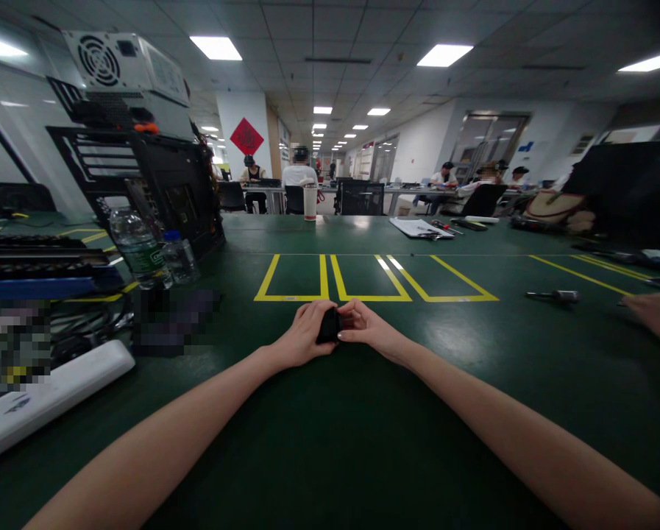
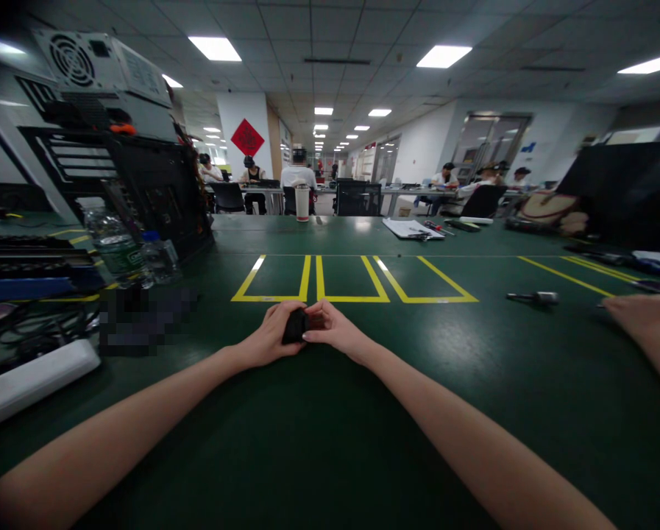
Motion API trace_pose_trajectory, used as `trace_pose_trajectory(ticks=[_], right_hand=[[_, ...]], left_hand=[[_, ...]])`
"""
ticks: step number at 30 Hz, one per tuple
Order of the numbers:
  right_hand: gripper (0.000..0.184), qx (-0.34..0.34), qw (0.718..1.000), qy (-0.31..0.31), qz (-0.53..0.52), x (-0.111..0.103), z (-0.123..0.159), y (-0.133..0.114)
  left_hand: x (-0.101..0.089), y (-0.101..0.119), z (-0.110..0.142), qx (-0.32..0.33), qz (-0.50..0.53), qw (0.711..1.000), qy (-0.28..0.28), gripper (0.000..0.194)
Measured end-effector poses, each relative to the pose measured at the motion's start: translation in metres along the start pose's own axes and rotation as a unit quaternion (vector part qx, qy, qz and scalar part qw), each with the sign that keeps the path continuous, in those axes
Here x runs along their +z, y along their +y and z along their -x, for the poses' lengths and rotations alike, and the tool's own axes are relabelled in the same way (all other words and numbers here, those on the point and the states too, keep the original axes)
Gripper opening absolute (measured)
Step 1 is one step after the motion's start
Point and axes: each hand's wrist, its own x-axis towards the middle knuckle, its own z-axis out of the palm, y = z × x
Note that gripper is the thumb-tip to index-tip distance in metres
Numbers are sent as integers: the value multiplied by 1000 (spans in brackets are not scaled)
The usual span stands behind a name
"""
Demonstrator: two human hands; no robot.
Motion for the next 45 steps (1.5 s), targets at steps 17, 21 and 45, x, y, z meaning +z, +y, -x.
trace_pose_trajectory(ticks=[17,21,45], right_hand=[[28,6,999,29,11,1,-1,0],[32,-5,1000,12,-1,3,1,-2],[23,3,998,51,39,3,-1,3]], left_hand=[[0,0,0,2,-4,1000,3,61],[0,0,0,5,-4,1000,2,61],[0,1,0,0,-1,1000,5,61]])
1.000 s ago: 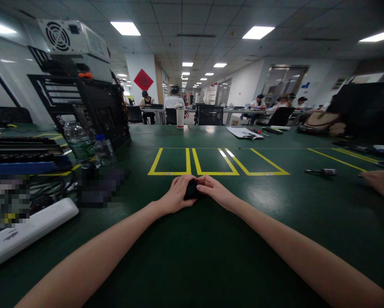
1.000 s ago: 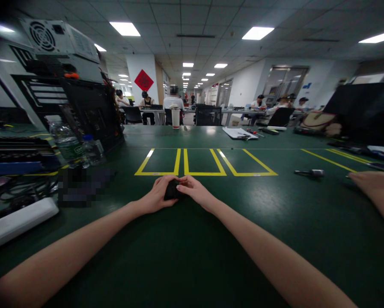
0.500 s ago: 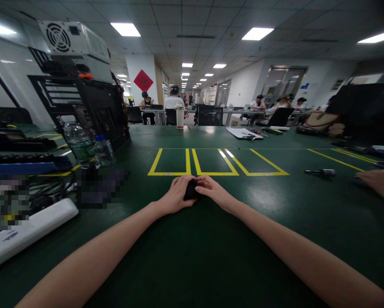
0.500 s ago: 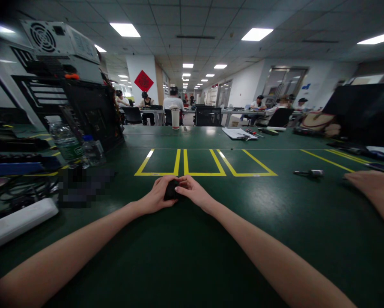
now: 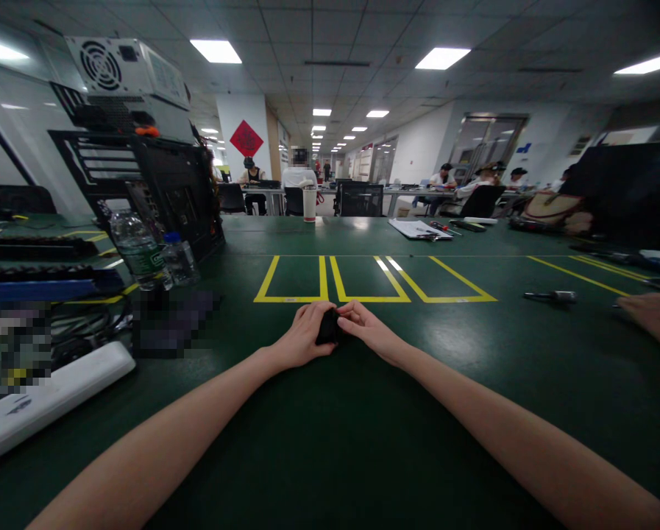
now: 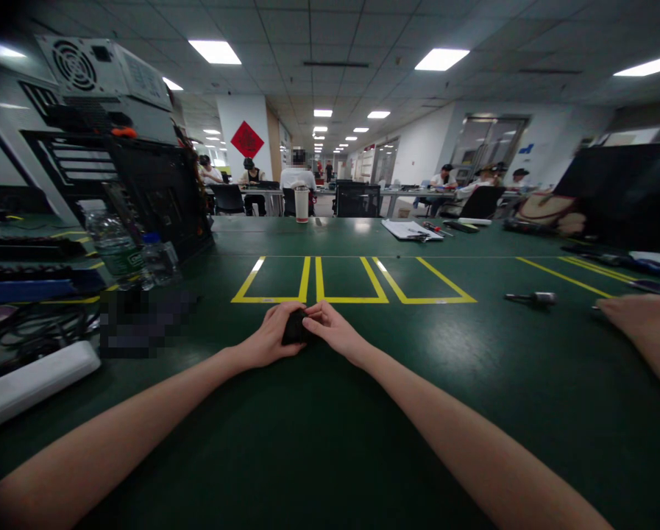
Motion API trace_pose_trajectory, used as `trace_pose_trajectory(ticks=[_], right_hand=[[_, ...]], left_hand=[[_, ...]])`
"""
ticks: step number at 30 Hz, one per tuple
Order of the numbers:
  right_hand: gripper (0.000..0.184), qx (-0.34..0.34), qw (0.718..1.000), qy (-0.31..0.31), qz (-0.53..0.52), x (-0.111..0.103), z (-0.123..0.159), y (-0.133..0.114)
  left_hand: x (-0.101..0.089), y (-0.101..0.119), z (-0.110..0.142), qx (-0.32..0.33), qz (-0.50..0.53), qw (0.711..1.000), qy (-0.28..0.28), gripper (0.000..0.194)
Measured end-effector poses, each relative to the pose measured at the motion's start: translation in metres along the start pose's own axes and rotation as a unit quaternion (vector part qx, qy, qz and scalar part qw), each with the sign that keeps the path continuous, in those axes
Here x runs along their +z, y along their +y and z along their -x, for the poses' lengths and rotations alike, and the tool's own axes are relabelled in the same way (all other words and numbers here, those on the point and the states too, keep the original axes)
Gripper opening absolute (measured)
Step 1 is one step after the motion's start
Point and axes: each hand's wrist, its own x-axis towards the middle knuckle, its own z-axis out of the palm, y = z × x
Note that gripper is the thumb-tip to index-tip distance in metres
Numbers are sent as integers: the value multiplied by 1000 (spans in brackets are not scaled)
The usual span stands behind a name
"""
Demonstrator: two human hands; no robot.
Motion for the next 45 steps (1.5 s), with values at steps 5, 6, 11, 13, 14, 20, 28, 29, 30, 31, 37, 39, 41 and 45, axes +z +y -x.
trace_pose_trajectory(ticks=[5,6,11,13,14,20,28,29,30,31,37,39,41,45], right_hand=[[27,6,1000,1,-4,0,-1,4],[28,9,1000,0,0,-1,-1,4],[28,10,1000,-4,0,-2,-1,3],[29,3,1000,-23,-16,-3,0,1],[31,-1,999,-33,-24,-3,0,0],[35,-9,999,-34,-14,0,2,-2],[26,-5,1000,18,22,1,-2,6],[27,-2,1000,21,21,0,-3,6],[28,-1,1000,20,20,0,-4,6],[27,-2,1000,16,16,0,-4,6],[41,-25,998,-47,-27,-3,1,1],[39,-20,998,-44,-31,-2,2,0],[32,-18,999,-28,-31,-1,2,1],[22,-23,999,-2,-29,1,1,2]], left_hand=[[1,0,0,-3,1,1000,-1,60],[0,0,0,-3,2,1000,-2,60],[-1,1,0,-1,0,1000,-5,60],[-1,1,0,1,0,1000,-5,61],[-1,0,0,3,0,1000,-5,60],[-2,1,1,3,1,1000,-6,58],[-1,1,0,6,3,1000,-4,60],[-1,0,0,6,2,1000,-3,60],[0,0,0,6,1,1000,-1,61],[0,0,0,6,0,1000,1,61],[0,-1,1,6,2,1000,-3,60],[0,-1,1,4,1,1000,-5,60],[0,-1,1,2,-1,1000,-6,61],[0,-1,1,1,-3,1000,-5,62]])
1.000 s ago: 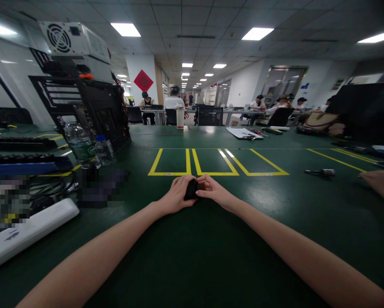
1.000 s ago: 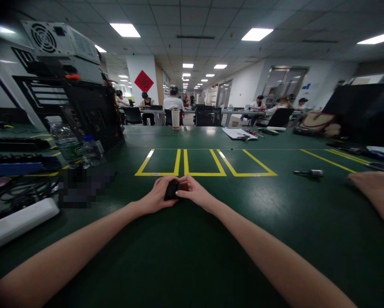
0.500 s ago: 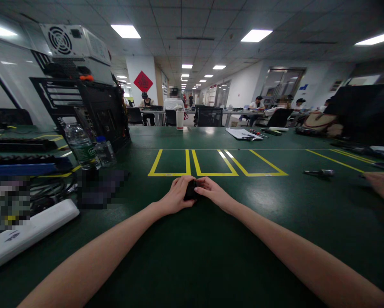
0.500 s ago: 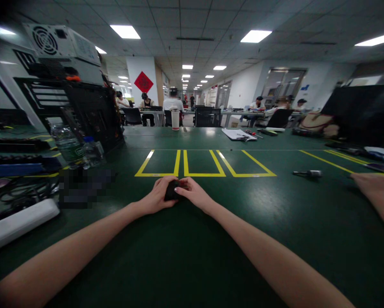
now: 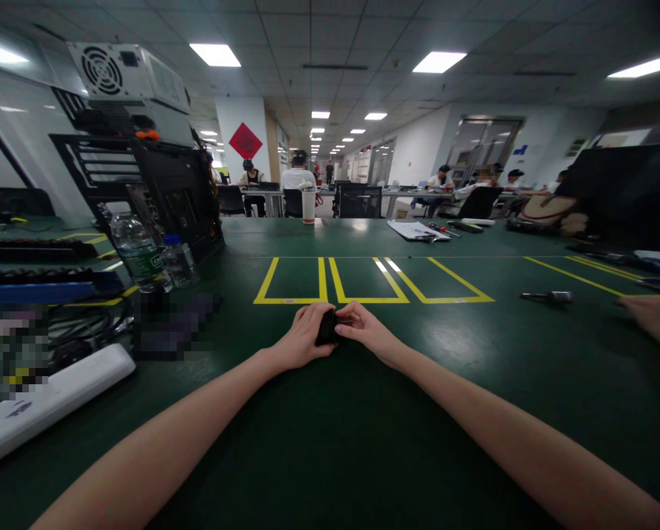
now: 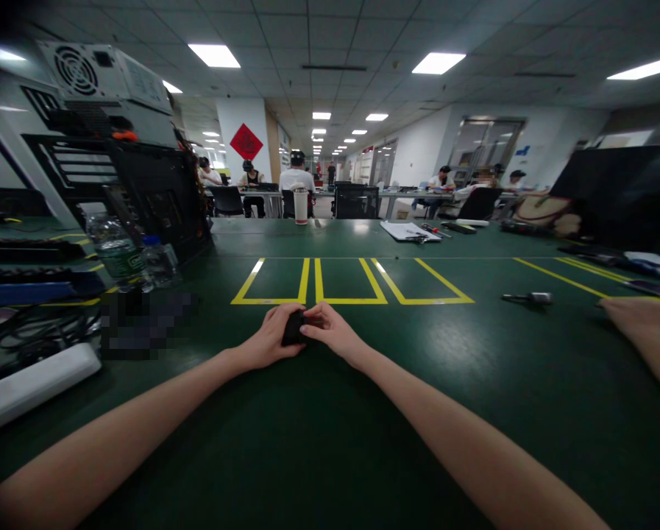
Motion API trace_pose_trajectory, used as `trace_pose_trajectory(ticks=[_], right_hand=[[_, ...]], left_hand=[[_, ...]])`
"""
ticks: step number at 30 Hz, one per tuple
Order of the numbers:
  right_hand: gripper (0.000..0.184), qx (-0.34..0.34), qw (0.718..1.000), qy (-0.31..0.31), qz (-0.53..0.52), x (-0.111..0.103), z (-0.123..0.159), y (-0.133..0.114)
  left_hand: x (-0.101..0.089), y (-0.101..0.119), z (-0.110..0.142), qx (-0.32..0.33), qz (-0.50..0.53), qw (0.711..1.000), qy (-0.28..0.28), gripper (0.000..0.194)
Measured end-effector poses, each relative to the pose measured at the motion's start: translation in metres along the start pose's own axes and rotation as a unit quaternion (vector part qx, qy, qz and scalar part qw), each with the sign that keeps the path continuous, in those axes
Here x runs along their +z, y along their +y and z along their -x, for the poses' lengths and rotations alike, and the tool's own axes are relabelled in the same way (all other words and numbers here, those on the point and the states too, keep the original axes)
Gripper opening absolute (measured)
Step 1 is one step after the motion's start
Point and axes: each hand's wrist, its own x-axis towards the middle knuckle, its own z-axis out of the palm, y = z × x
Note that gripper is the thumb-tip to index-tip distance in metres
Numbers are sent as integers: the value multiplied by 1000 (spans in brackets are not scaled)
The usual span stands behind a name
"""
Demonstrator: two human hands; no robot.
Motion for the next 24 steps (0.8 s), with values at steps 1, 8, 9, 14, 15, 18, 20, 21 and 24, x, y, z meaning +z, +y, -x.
trace_pose_trajectory(ticks=[1,8,9,14,15,18,20,21,24], right_hand=[[23,2,1000,2,2,0,0,0],[29,17,999,-2,42,-1,0,-1],[29,10,999,-3,48,-1,1,0],[35,-37,996,8,76,3,2,5],[36,-41,996,10,78,4,2,5],[36,-44,997,11,69,5,3,4],[29,-40,997,10,64,6,4,2],[25,-39,997,12,66,6,5,1],[18,-38,996,21,75,6,5,0]], left_hand=[[0,0,0,0,0,1000,0,62],[-3,2,0,-3,7,1000,-10,61],[-3,2,1,-4,7,1000,-10,60],[-1,-1,0,-4,6,1000,-3,62],[0,-1,0,-3,4,1000,0,62],[1,-2,0,-1,2,1000,4,63],[2,-3,0,-1,3,1000,4,63],[2,-3,0,-1,3,1000,4,62],[2,-3,0,-3,3,1000,3,61]])
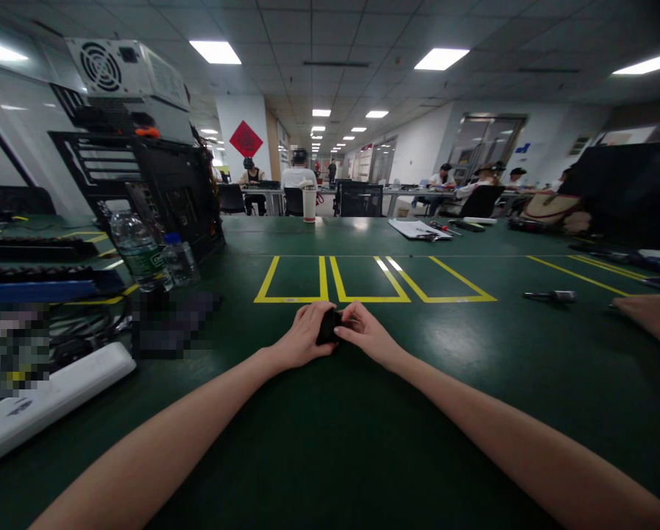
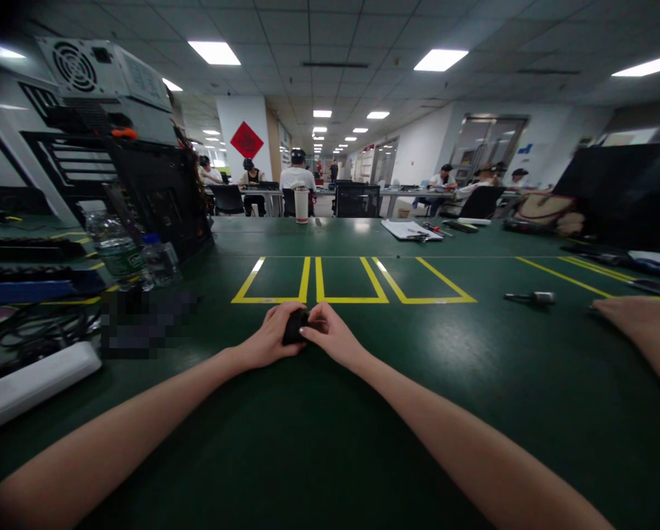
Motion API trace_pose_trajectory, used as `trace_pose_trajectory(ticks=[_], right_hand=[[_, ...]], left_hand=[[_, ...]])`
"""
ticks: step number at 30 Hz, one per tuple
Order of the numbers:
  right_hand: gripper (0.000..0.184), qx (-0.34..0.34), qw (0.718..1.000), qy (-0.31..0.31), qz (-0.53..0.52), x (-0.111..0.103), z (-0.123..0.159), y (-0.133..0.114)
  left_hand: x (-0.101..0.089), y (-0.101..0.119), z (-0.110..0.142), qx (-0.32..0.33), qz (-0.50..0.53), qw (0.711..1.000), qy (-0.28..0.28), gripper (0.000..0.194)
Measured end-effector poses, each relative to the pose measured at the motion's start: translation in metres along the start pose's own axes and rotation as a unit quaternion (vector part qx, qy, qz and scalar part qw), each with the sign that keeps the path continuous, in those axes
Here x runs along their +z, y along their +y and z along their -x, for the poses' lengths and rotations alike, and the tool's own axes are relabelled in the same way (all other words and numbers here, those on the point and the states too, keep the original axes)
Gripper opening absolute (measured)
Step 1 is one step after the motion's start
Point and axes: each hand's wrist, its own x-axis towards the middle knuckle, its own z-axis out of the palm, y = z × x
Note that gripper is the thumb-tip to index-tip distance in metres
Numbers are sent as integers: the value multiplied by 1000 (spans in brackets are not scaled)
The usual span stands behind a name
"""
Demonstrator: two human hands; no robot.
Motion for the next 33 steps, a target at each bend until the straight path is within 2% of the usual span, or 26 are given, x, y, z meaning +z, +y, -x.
trace_pose_trajectory(ticks=[5,9,13,15,20,23,26,29,33], right_hand=[[19,12,1000,19,10,1,-1,3],[23,11,995,52,90,0,-3,11],[29,41,973,132,183,-9,-4,16],[37,60,958,141,242,-16,-3,16],[66,81,930,57,354,-29,5,13],[53,67,922,36,381,-31,4,14],[38,63,918,54,388,-31,0,14],[36,61,925,48,372,-29,-3,11],[35,37,945,-1,325,-21,0,0]], left_hand=[[-1,2,0,-4,4,1000,-2,62],[-1,3,-2,-15,12,1000,-3,61],[-2,0,-7,-73,34,997,-11,61],[-2,-1,-10,-108,54,992,-22,60],[-3,-7,-16,-191,81,977,-47,59],[-2,-10,-17,-219,94,970,-55,60],[-2,-11,-18,-224,103,967,-57,59],[-1,-12,-19,-224,107,967,-59,59],[-6,-10,-13,-213,130,966,-64,60]])
